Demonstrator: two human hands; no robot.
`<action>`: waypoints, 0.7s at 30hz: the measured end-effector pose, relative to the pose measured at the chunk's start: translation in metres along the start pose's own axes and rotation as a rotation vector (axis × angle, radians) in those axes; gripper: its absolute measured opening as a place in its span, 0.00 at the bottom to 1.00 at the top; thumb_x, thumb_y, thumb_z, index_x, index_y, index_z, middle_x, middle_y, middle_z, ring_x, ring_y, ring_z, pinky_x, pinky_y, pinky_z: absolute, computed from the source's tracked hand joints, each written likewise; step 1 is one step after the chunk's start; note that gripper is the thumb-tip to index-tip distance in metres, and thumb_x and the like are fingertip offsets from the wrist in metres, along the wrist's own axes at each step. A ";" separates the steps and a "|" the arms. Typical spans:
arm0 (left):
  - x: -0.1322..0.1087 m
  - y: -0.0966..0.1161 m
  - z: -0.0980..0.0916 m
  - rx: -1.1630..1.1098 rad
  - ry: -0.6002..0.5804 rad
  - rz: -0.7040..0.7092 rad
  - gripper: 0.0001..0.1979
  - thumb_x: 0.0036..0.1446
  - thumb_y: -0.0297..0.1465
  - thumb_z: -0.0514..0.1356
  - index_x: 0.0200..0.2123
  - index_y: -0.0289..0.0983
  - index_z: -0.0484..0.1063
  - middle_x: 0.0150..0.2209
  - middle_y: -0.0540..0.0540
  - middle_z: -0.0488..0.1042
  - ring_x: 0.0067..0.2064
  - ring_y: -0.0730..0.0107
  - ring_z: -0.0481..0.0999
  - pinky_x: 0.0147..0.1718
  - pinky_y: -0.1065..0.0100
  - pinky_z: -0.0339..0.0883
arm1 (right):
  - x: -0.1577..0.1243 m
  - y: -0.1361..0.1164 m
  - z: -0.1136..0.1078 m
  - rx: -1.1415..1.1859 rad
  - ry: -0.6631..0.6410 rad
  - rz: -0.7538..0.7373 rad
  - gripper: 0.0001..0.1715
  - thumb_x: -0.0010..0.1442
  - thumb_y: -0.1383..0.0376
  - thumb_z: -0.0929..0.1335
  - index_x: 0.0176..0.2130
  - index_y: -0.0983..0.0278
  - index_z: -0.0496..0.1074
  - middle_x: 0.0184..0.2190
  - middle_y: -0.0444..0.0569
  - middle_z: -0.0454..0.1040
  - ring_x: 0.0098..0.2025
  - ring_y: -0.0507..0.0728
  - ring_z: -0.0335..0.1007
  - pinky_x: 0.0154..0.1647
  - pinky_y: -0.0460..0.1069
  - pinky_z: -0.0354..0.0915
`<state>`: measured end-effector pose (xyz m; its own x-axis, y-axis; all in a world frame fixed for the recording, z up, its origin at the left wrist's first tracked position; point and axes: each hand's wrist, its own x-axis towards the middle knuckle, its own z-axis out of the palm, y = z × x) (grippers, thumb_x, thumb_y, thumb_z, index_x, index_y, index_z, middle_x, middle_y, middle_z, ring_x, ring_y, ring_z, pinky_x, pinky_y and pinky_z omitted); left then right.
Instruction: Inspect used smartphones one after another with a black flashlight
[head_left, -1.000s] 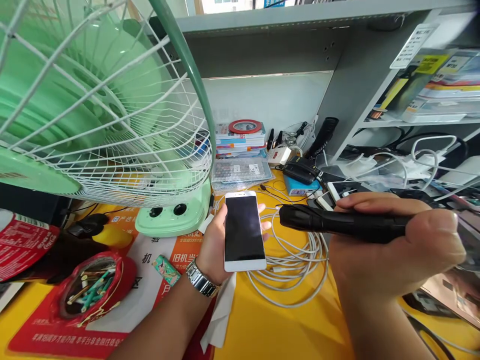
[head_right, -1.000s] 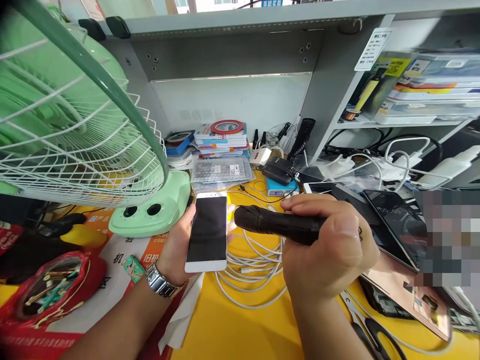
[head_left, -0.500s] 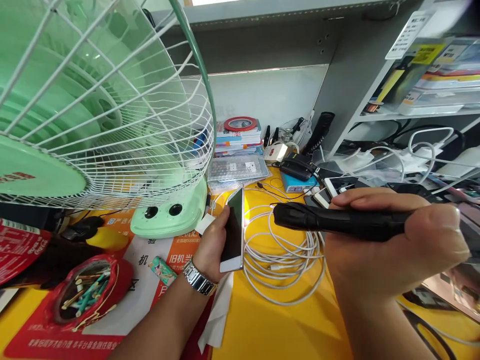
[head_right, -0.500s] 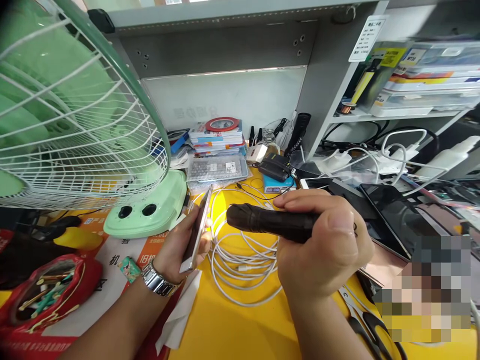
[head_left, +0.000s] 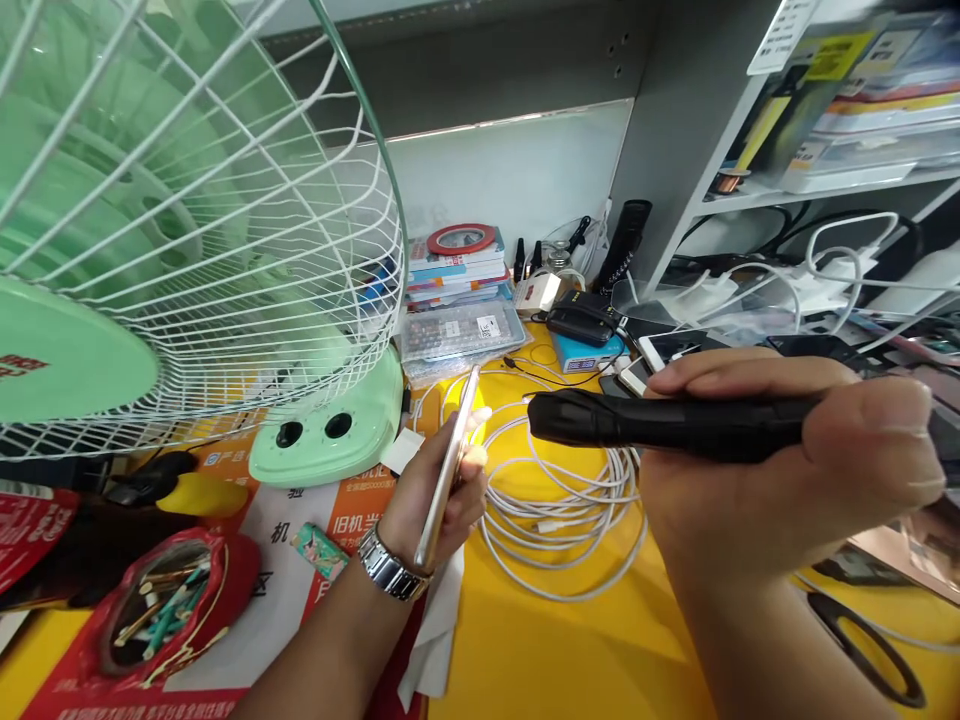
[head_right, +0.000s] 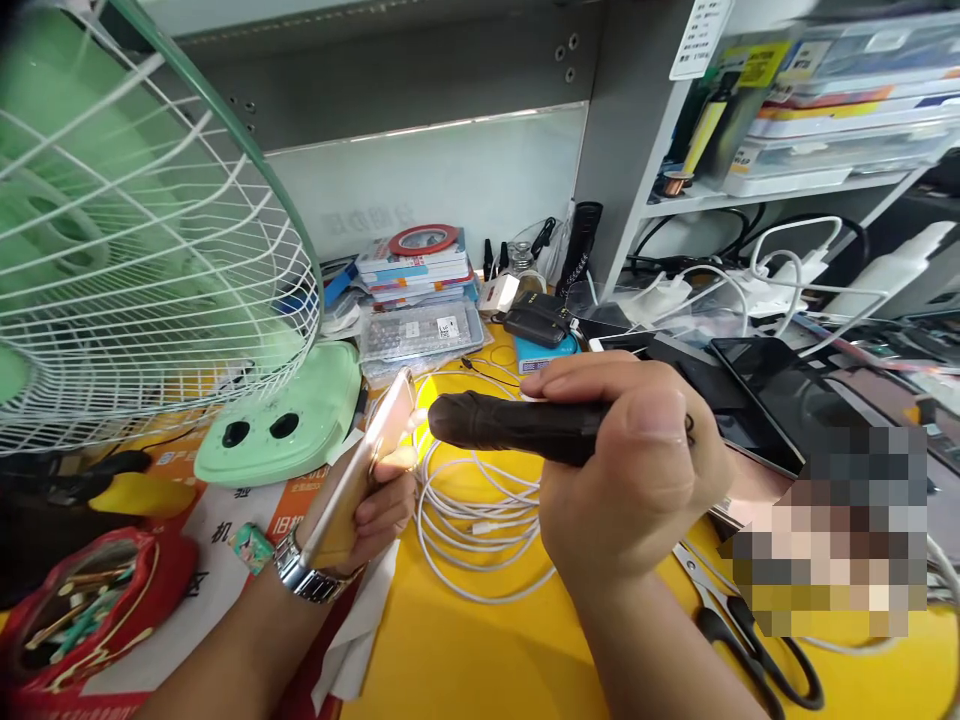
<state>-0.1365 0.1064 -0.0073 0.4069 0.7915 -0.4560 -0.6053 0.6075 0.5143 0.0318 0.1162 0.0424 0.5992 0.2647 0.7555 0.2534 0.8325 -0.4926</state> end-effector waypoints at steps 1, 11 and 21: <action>0.001 -0.001 -0.003 0.004 -0.024 -0.009 0.18 0.52 0.41 0.65 0.21 0.37 0.65 0.12 0.56 0.60 0.09 0.83 0.49 0.06 0.79 0.41 | 0.000 0.000 -0.001 0.002 0.007 -0.006 0.25 0.68 0.65 0.58 0.21 0.69 0.63 0.19 0.47 0.63 0.24 0.51 0.66 0.26 0.45 0.64; 0.000 -0.010 -0.021 -0.084 -0.249 0.001 0.23 0.40 0.33 0.72 0.11 0.36 0.59 0.10 0.57 0.53 0.11 0.88 0.46 0.07 0.83 0.41 | 0.001 0.000 -0.003 0.016 -0.021 -0.007 0.25 0.70 0.66 0.57 0.21 0.68 0.61 0.20 0.46 0.63 0.25 0.52 0.67 0.27 0.46 0.65; -0.002 -0.008 -0.011 0.030 -0.236 0.095 0.18 0.52 0.40 0.66 0.19 0.36 0.67 0.11 0.55 0.58 0.11 0.83 0.52 0.09 0.80 0.46 | 0.001 -0.001 -0.003 -0.023 -0.005 0.029 0.24 0.69 0.64 0.57 0.23 0.68 0.63 0.20 0.47 0.64 0.25 0.53 0.67 0.29 0.48 0.65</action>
<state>-0.1399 0.0996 -0.0183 0.4994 0.8368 -0.2243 -0.6296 0.5284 0.5696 0.0347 0.1141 0.0424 0.6029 0.2913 0.7427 0.2533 0.8129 -0.5244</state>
